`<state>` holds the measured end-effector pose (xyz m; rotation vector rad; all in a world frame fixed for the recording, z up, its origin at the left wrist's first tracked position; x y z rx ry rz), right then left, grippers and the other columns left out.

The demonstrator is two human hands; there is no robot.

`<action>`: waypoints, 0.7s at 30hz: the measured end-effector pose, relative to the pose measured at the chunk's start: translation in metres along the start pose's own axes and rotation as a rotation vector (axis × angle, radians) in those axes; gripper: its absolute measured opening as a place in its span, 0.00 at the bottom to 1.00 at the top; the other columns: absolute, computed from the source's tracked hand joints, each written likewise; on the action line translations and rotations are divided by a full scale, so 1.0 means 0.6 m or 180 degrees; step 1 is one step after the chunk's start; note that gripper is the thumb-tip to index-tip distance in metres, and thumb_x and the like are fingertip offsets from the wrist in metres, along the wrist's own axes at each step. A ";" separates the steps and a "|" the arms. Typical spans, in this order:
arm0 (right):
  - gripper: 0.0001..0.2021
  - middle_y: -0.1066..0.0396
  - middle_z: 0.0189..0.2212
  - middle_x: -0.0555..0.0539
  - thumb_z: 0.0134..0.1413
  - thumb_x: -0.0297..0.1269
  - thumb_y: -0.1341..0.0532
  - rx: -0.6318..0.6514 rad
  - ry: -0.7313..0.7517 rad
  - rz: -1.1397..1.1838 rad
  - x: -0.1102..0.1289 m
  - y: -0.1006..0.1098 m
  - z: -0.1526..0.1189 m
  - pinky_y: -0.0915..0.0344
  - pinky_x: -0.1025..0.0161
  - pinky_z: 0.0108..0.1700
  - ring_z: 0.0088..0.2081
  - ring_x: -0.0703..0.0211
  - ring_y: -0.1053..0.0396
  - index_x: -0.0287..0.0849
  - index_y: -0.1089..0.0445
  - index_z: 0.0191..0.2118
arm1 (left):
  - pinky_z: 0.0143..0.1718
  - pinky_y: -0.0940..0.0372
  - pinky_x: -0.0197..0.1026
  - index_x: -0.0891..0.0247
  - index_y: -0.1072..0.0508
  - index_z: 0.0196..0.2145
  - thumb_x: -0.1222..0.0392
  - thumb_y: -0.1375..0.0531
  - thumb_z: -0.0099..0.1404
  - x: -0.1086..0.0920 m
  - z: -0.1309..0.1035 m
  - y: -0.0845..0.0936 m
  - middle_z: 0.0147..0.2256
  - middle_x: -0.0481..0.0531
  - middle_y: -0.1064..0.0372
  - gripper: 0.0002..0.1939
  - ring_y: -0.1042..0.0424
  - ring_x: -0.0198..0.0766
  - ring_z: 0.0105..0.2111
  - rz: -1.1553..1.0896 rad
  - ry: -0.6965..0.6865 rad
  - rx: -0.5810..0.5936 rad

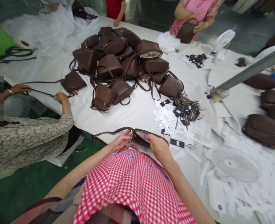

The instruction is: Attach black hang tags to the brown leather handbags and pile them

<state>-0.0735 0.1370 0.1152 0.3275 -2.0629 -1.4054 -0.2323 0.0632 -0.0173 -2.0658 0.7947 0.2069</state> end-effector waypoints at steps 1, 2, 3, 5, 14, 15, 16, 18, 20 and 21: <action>0.16 0.24 0.32 0.47 0.61 0.33 0.52 0.0116 0.0043 0.0195 0.009 0.004 0.006 0.36 0.65 0.35 0.31 0.59 0.29 0.42 0.29 0.44 | 0.31 0.39 0.33 0.62 0.33 0.44 0.72 0.34 0.47 -0.003 0.001 -0.002 0.36 0.48 0.31 0.26 0.30 0.29 0.30 -0.0182 -0.0050 0.0009; 0.16 0.25 0.29 0.48 0.62 0.34 0.53 0.0250 0.0084 0.0422 0.018 0.008 0.013 0.37 0.66 0.34 0.29 0.60 0.29 0.43 0.28 0.44 | 0.33 0.38 0.33 0.63 0.32 0.41 0.71 0.33 0.48 -0.006 0.002 -0.003 0.36 0.49 0.30 0.22 0.30 0.30 0.30 -0.0318 -0.0090 0.0000; 0.17 0.26 0.27 0.50 0.63 0.35 0.53 0.0394 0.0112 0.0639 0.026 0.010 0.020 0.37 0.67 0.33 0.28 0.61 0.30 0.43 0.28 0.44 | 0.33 0.37 0.34 0.64 0.31 0.39 0.69 0.33 0.50 -0.008 0.004 -0.003 0.35 0.49 0.30 0.18 0.30 0.30 0.31 -0.0419 -0.0109 -0.0035; 0.17 0.26 0.26 0.51 0.64 0.36 0.54 0.0667 0.0163 0.0849 0.042 0.012 0.035 0.36 0.68 0.32 0.28 0.62 0.29 0.43 0.28 0.43 | 0.34 0.37 0.34 0.65 0.29 0.34 0.66 0.34 0.54 -0.008 0.009 -0.001 0.34 0.51 0.29 0.10 0.30 0.31 0.31 -0.0528 -0.0082 -0.0174; 0.14 0.26 0.37 0.37 0.64 0.25 0.55 0.0920 0.0308 -0.1743 0.100 0.008 0.107 0.33 0.62 0.35 0.37 0.51 0.24 0.35 0.32 0.43 | 0.30 0.36 0.33 0.68 0.27 0.30 0.68 0.34 0.51 -0.010 0.028 -0.003 0.29 0.51 0.29 0.07 0.31 0.31 0.28 -0.0275 -0.0385 -0.0421; 0.15 0.26 0.37 0.35 0.63 0.25 0.55 0.0907 0.0400 -0.1816 0.109 0.006 0.115 0.33 0.62 0.35 0.37 0.50 0.24 0.34 0.31 0.43 | 0.30 0.37 0.33 0.68 0.27 0.30 0.71 0.35 0.49 -0.011 0.028 -0.004 0.29 0.51 0.29 0.08 0.31 0.31 0.28 -0.0229 -0.0447 -0.0431; 0.15 0.25 0.36 0.34 0.63 0.24 0.54 0.0923 0.0486 -0.1864 0.117 0.002 0.124 0.32 0.61 0.34 0.38 0.49 0.24 0.33 0.31 0.42 | 0.30 0.37 0.33 0.69 0.27 0.30 0.73 0.36 0.47 -0.011 0.027 -0.005 0.29 0.50 0.29 0.10 0.31 0.31 0.28 -0.0191 -0.0485 -0.0449; 0.15 0.25 0.36 0.32 0.62 0.23 0.54 0.1061 0.0617 -0.1935 0.125 -0.010 0.138 0.31 0.60 0.35 0.38 0.48 0.24 0.31 0.29 0.41 | 0.30 0.37 0.33 0.68 0.27 0.31 0.76 0.38 0.46 -0.010 0.028 -0.005 0.29 0.50 0.29 0.12 0.31 0.31 0.28 -0.0153 -0.0498 -0.0502; 0.16 0.24 0.35 0.30 0.61 0.23 0.53 0.1253 0.0731 -0.2008 0.126 -0.024 0.148 0.31 0.60 0.36 0.39 0.47 0.24 0.30 0.27 0.41 | 0.30 0.37 0.33 0.68 0.28 0.31 0.76 0.39 0.46 -0.009 0.029 -0.002 0.29 0.50 0.29 0.13 0.31 0.30 0.28 -0.0156 -0.0513 -0.0556; 0.16 0.24 0.35 0.30 0.61 0.23 0.52 0.1332 0.0789 -0.2053 0.126 -0.031 0.152 0.31 0.59 0.36 0.39 0.47 0.24 0.30 0.27 0.41 | 0.30 0.37 0.33 0.68 0.28 0.32 0.76 0.40 0.46 -0.008 0.030 -0.001 0.30 0.50 0.29 0.13 0.30 0.31 0.28 -0.0155 -0.0519 -0.0567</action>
Point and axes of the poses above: each hand's wrist, its own z-axis towards the middle knuckle, its own y-axis out of the back of the hand, x = y × z, the point moved 6 cm from there along z, towards the middle knuckle
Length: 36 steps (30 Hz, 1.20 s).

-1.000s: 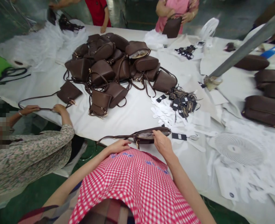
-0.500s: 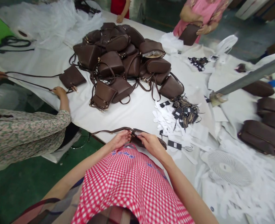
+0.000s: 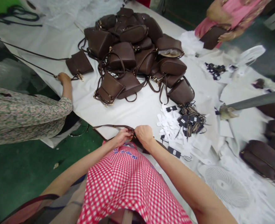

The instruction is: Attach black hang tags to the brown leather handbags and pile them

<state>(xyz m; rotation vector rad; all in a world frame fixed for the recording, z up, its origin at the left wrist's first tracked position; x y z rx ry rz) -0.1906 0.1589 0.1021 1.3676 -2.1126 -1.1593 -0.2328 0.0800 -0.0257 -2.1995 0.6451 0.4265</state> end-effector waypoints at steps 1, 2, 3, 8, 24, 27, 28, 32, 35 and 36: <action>0.16 0.24 0.36 0.30 0.61 0.23 0.52 0.0052 0.0064 -0.0054 0.001 -0.004 0.006 0.31 0.59 0.37 0.40 0.47 0.24 0.30 0.26 0.41 | 0.30 0.37 0.33 0.68 0.28 0.32 0.77 0.40 0.46 0.001 0.001 0.001 0.30 0.51 0.29 0.13 0.30 0.31 0.28 -0.0002 -0.0008 -0.0003; 0.15 0.24 0.36 0.29 0.60 0.23 0.51 0.0092 0.0128 -0.0105 0.003 -0.007 0.010 0.31 0.60 0.37 0.40 0.47 0.24 0.30 0.26 0.41 | 0.30 0.37 0.33 0.69 0.28 0.32 0.77 0.41 0.46 0.003 0.003 0.001 0.30 0.51 0.28 0.13 0.30 0.31 0.28 -0.0005 -0.0014 0.0001; 0.15 0.24 0.36 0.29 0.60 0.24 0.50 0.0124 0.0184 -0.0147 0.004 -0.010 0.015 0.31 0.60 0.37 0.40 0.47 0.24 0.30 0.26 0.41 | 0.30 0.37 0.33 0.69 0.28 0.32 0.77 0.41 0.46 0.004 0.004 0.002 0.30 0.52 0.28 0.14 0.30 0.31 0.29 -0.0001 -0.0022 0.0010; 0.14 0.24 0.37 0.28 0.61 0.30 0.47 0.0256 0.0407 -0.0209 0.007 -0.021 0.032 0.31 0.59 0.40 0.42 0.47 0.24 0.32 0.25 0.42 | 0.33 0.36 0.33 0.70 0.26 0.31 0.77 0.43 0.46 0.005 0.009 0.000 0.29 0.52 0.27 0.13 0.30 0.31 0.29 0.0309 -0.0063 0.0039; 0.14 0.24 0.43 0.34 0.58 0.28 0.44 0.0639 0.0685 0.0043 -0.003 -0.021 0.069 0.33 0.60 0.43 0.45 0.50 0.26 0.36 0.27 0.47 | 0.29 0.40 0.35 0.68 0.25 0.23 0.66 0.39 0.53 -0.029 -0.001 0.003 0.22 0.49 0.31 0.04 0.34 0.33 0.24 0.2356 -0.0634 -0.0212; 0.22 0.24 0.42 0.42 0.53 0.31 0.39 0.0807 0.0860 0.0956 -0.029 -0.015 0.063 0.34 0.64 0.43 0.42 0.56 0.27 0.40 0.32 0.55 | 0.30 0.41 0.35 0.66 0.26 0.23 0.65 0.41 0.55 -0.068 -0.027 -0.005 0.23 0.48 0.31 0.05 0.35 0.34 0.26 0.3044 -0.1046 -0.0008; 0.23 0.24 0.41 0.44 0.53 0.32 0.39 0.0832 0.0906 0.1342 -0.035 -0.014 0.060 0.34 0.66 0.42 0.41 0.57 0.27 0.40 0.33 0.56 | 0.31 0.41 0.35 0.65 0.27 0.23 0.66 0.41 0.55 -0.084 -0.038 -0.008 0.24 0.47 0.32 0.05 0.35 0.34 0.27 0.3281 -0.1261 0.0024; 0.13 0.26 0.39 0.44 0.55 0.32 0.41 0.0202 0.0990 0.2040 -0.036 -0.018 0.055 0.36 0.65 0.44 0.40 0.58 0.29 0.39 0.27 0.46 | 0.35 0.41 0.36 0.64 0.28 0.26 0.66 0.44 0.58 -0.129 -0.066 -0.016 0.26 0.47 0.32 0.06 0.35 0.35 0.29 0.3574 -0.1761 0.0037; 0.11 0.27 0.39 0.43 0.56 0.30 0.42 -0.0443 0.1031 0.2028 -0.017 -0.028 0.055 0.38 0.62 0.46 0.42 0.56 0.31 0.39 0.26 0.43 | 0.35 0.39 0.36 0.64 0.29 0.28 0.63 0.44 0.60 -0.136 -0.063 -0.010 0.28 0.48 0.31 0.05 0.34 0.35 0.31 0.3113 -0.1704 -0.0080; 0.11 0.27 0.39 0.43 0.56 0.30 0.42 -0.0562 0.1023 0.2044 -0.012 -0.033 0.056 0.38 0.62 0.46 0.42 0.56 0.31 0.39 0.26 0.43 | 0.35 0.38 0.36 0.64 0.30 0.29 0.63 0.44 0.60 -0.135 -0.059 -0.006 0.28 0.48 0.31 0.05 0.34 0.35 0.30 0.2897 -0.1628 -0.0126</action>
Point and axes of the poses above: each hand's wrist, its own z-axis towards the middle knuckle, its own y-axis out of the back of the hand, x = y × z, the point moved 6 cm from there along z, towards the middle knuckle
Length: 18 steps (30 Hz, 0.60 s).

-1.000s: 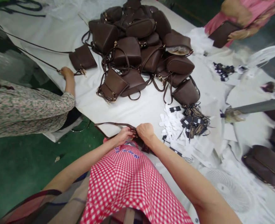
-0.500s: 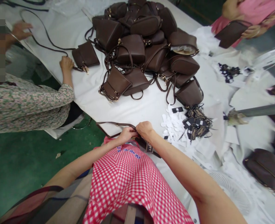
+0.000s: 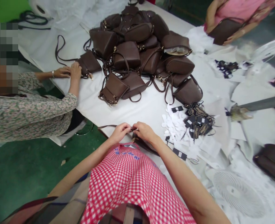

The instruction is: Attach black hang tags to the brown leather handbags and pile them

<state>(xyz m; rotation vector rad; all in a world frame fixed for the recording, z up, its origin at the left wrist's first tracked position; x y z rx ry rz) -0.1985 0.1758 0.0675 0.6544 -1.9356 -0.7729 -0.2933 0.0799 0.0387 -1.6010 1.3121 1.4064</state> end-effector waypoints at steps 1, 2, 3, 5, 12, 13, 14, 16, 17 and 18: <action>0.10 0.27 0.39 0.42 0.57 0.30 0.42 -0.0078 0.0019 0.0022 0.000 -0.006 0.001 0.38 0.62 0.46 0.41 0.57 0.31 0.39 0.26 0.42 | 0.35 0.38 0.36 0.64 0.30 0.29 0.63 0.43 0.59 0.007 0.002 -0.002 0.28 0.48 0.31 0.04 0.33 0.34 0.30 -0.0218 0.0118 -0.0018; 0.10 0.27 0.38 0.43 0.57 0.31 0.42 -0.0132 0.0033 0.0056 0.000 -0.011 0.002 0.38 0.63 0.45 0.41 0.57 0.31 0.39 0.25 0.41 | 0.35 0.37 0.36 0.64 0.30 0.29 0.63 0.43 0.59 0.013 0.003 -0.005 0.28 0.48 0.31 0.03 0.33 0.34 0.30 -0.0448 0.0237 -0.0002; 0.09 0.27 0.37 0.43 0.58 0.31 0.42 -0.0173 0.0045 0.0089 -0.001 -0.013 0.002 0.39 0.63 0.45 0.40 0.57 0.31 0.40 0.25 0.40 | 0.35 0.36 0.37 0.64 0.30 0.29 0.62 0.42 0.58 0.020 0.004 -0.009 0.28 0.48 0.31 0.03 0.32 0.34 0.30 -0.0675 0.0349 0.0029; 0.08 0.27 0.37 0.44 0.57 0.32 0.41 -0.0242 0.0069 0.0138 -0.003 -0.015 0.002 0.39 0.63 0.43 0.39 0.58 0.32 0.41 0.24 0.39 | 0.35 0.35 0.37 0.65 0.30 0.29 0.61 0.41 0.58 0.028 0.004 -0.015 0.28 0.48 0.30 0.04 0.31 0.34 0.30 -0.1059 0.0516 0.0076; 0.08 0.27 0.36 0.46 0.57 0.32 0.42 -0.0474 0.0066 0.0164 -0.006 -0.013 0.000 0.39 0.64 0.41 0.39 0.58 0.32 0.42 0.24 0.38 | 0.37 0.33 0.38 0.66 0.29 0.29 0.57 0.36 0.56 0.035 0.001 -0.021 0.29 0.49 0.28 0.09 0.28 0.34 0.30 -0.1597 0.0820 -0.0007; 0.09 0.27 0.36 0.46 0.57 0.31 0.43 -0.0486 0.0046 0.0182 -0.006 -0.014 0.000 0.39 0.64 0.41 0.38 0.59 0.32 0.42 0.24 0.37 | 0.38 0.32 0.39 0.66 0.29 0.30 0.57 0.36 0.56 0.037 0.001 -0.023 0.28 0.49 0.27 0.10 0.27 0.34 0.30 -0.1670 0.0865 -0.0020; 0.09 0.27 0.36 0.46 0.57 0.31 0.43 -0.0499 0.0009 0.0206 -0.008 -0.014 0.001 0.39 0.65 0.41 0.38 0.59 0.32 0.42 0.25 0.37 | 0.39 0.32 0.39 0.66 0.29 0.30 0.57 0.35 0.55 0.038 0.000 -0.024 0.28 0.49 0.27 0.10 0.27 0.34 0.30 -0.1736 0.0896 -0.0035; 0.08 0.27 0.35 0.46 0.57 0.32 0.43 -0.0521 -0.0085 0.0247 -0.012 -0.016 0.002 0.39 0.65 0.41 0.37 0.59 0.32 0.41 0.25 0.36 | 0.40 0.32 0.39 0.66 0.29 0.31 0.59 0.35 0.54 0.041 -0.001 -0.026 0.28 0.49 0.26 0.10 0.26 0.35 0.30 -0.1814 0.0905 -0.0081; 0.08 0.27 0.35 0.46 0.57 0.32 0.43 -0.0530 -0.0121 0.0256 -0.014 -0.017 0.003 0.39 0.65 0.41 0.37 0.59 0.32 0.41 0.25 0.35 | 0.40 0.32 0.40 0.66 0.29 0.31 0.59 0.35 0.54 0.043 -0.002 -0.027 0.28 0.49 0.26 0.09 0.26 0.35 0.30 -0.1836 0.0901 -0.0107; 0.08 0.27 0.35 0.46 0.57 0.32 0.43 -0.0539 -0.0145 0.0259 -0.015 -0.017 0.004 0.39 0.65 0.40 0.36 0.60 0.32 0.41 0.26 0.35 | 0.40 0.32 0.40 0.66 0.30 0.31 0.59 0.35 0.54 0.045 -0.002 -0.027 0.28 0.49 0.26 0.09 0.26 0.35 0.30 -0.1860 0.0898 -0.0135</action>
Point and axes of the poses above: each hand's wrist, its own z-axis towards the middle knuckle, its own y-axis out of the back of the hand, x = y × z, the point moved 6 cm from there along z, towards the middle knuckle
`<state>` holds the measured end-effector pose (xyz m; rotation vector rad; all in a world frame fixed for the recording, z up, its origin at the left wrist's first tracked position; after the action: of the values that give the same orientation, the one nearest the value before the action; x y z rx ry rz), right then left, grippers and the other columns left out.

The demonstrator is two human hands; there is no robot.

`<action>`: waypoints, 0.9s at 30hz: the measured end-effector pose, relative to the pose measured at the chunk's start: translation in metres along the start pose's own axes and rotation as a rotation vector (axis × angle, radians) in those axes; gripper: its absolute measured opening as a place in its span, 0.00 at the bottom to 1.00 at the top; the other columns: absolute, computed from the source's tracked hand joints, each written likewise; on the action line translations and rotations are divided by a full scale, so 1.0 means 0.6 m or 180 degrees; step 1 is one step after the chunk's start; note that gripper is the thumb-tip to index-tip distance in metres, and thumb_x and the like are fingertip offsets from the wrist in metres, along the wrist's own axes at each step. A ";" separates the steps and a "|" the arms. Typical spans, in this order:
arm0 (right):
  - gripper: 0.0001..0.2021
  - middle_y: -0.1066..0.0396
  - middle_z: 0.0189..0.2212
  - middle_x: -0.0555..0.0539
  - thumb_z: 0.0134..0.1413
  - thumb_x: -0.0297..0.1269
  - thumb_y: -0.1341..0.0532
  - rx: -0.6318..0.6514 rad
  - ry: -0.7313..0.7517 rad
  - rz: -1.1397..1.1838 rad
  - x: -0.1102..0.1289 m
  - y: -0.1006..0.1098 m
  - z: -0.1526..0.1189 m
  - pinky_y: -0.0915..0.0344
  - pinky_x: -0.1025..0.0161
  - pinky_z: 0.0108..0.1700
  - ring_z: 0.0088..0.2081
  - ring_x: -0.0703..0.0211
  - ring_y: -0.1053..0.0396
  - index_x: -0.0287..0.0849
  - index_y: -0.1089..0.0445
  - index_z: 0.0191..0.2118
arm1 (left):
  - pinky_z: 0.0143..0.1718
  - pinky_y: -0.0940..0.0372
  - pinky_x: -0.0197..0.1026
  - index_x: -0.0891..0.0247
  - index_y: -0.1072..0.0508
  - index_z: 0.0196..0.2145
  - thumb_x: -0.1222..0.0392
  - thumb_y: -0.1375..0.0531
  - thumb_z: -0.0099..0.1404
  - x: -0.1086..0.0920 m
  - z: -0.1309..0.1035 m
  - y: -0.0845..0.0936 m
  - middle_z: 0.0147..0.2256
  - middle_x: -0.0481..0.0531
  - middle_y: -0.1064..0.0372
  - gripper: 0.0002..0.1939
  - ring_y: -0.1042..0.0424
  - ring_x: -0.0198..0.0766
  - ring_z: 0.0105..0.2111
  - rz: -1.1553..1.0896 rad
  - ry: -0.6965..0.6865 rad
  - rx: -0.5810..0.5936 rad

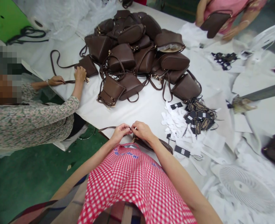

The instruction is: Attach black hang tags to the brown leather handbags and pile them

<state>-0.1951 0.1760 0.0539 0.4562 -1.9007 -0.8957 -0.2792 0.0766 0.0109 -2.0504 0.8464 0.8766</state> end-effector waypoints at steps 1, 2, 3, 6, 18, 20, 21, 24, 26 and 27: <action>0.08 0.27 0.35 0.46 0.57 0.32 0.43 -0.0008 -0.0014 0.0002 -0.001 0.000 0.000 0.39 0.65 0.40 0.36 0.60 0.32 0.41 0.26 0.35 | 0.40 0.32 0.40 0.65 0.30 0.31 0.59 0.36 0.55 0.002 0.001 0.000 0.28 0.49 0.26 0.09 0.26 0.35 0.30 -0.0029 -0.0005 -0.0023; 0.08 0.27 0.35 0.46 0.57 0.33 0.44 -0.0013 -0.0020 0.0008 -0.002 -0.001 0.001 0.40 0.65 0.40 0.36 0.60 0.32 0.41 0.26 0.35 | 0.39 0.32 0.40 0.65 0.30 0.31 0.60 0.36 0.54 0.003 0.001 0.001 0.27 0.49 0.26 0.09 0.26 0.35 0.30 -0.0050 -0.0011 -0.0043; 0.09 0.27 0.34 0.46 0.58 0.33 0.44 -0.0021 -0.0025 0.0014 -0.003 -0.001 0.001 0.40 0.65 0.40 0.36 0.60 0.32 0.41 0.26 0.34 | 0.39 0.32 0.40 0.65 0.31 0.31 0.61 0.35 0.53 0.004 0.002 0.001 0.27 0.49 0.26 0.09 0.26 0.35 0.29 -0.0050 -0.0030 -0.0061; 0.09 0.27 0.34 0.46 0.58 0.33 0.44 -0.0061 -0.0034 0.0014 -0.004 -0.001 0.000 0.40 0.65 0.40 0.36 0.60 0.32 0.41 0.26 0.35 | 0.37 0.33 0.38 0.65 0.29 0.31 0.65 0.33 0.48 0.002 0.006 0.000 0.27 0.47 0.27 0.11 0.27 0.34 0.28 0.0131 -0.0188 -0.0117; 0.07 0.28 0.31 0.48 0.56 0.32 0.41 -0.0305 -0.0013 0.0455 -0.004 0.007 -0.008 0.40 0.66 0.39 0.34 0.61 0.32 0.41 0.25 0.31 | 0.38 0.30 0.41 0.65 0.26 0.29 0.65 0.37 0.52 0.006 0.008 -0.003 0.25 0.48 0.25 0.04 0.25 0.35 0.27 0.0251 -0.0240 -0.0334; 0.07 0.27 0.30 0.47 0.55 0.32 0.41 -0.0351 -0.0011 0.0541 -0.005 0.009 -0.008 0.39 0.66 0.39 0.34 0.61 0.32 0.41 0.25 0.31 | 0.39 0.30 0.42 0.66 0.26 0.30 0.64 0.37 0.52 0.006 0.007 -0.003 0.26 0.49 0.25 0.05 0.25 0.35 0.28 0.0192 -0.0197 -0.0314; 0.07 0.27 0.30 0.47 0.55 0.32 0.41 -0.0364 -0.0014 0.0581 -0.005 0.009 -0.008 0.39 0.66 0.39 0.33 0.61 0.32 0.41 0.25 0.31 | 0.40 0.30 0.42 0.66 0.26 0.30 0.64 0.36 0.51 0.006 0.007 -0.003 0.26 0.49 0.24 0.06 0.25 0.35 0.28 0.0167 -0.0174 -0.0303; 0.07 0.27 0.29 0.47 0.54 0.32 0.41 -0.0382 -0.0014 0.0665 -0.006 0.009 -0.008 0.39 0.65 0.37 0.32 0.62 0.32 0.40 0.25 0.30 | 0.41 0.30 0.43 0.66 0.26 0.30 0.64 0.36 0.51 0.006 0.005 -0.004 0.26 0.49 0.24 0.06 0.25 0.35 0.28 0.0131 -0.0119 -0.0299; 0.07 0.27 0.29 0.48 0.54 0.32 0.40 -0.0400 -0.0001 0.0675 -0.006 0.009 -0.007 0.39 0.66 0.37 0.32 0.62 0.32 0.40 0.25 0.29 | 0.41 0.30 0.43 0.66 0.26 0.29 0.63 0.35 0.51 0.006 0.004 -0.004 0.26 0.49 0.24 0.06 0.25 0.35 0.28 0.0114 -0.0113 -0.0319; 0.07 0.27 0.29 0.48 0.54 0.32 0.40 -0.0414 0.0004 0.0674 -0.005 0.010 -0.007 0.39 0.66 0.37 0.31 0.62 0.32 0.41 0.25 0.29 | 0.41 0.30 0.43 0.66 0.26 0.29 0.63 0.35 0.51 0.006 0.004 -0.004 0.26 0.48 0.25 0.06 0.25 0.36 0.28 0.0099 -0.0111 -0.0331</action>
<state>-0.1895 0.1802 0.0574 0.1733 -1.8367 -0.8709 -0.2761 0.0785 0.0078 -2.1097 0.8313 0.9894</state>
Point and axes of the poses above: each hand's wrist, its own z-axis towards the middle knuckle, its own y-axis out of the back of the hand, x = y × z, the point moved 6 cm from there along z, towards the middle knuckle
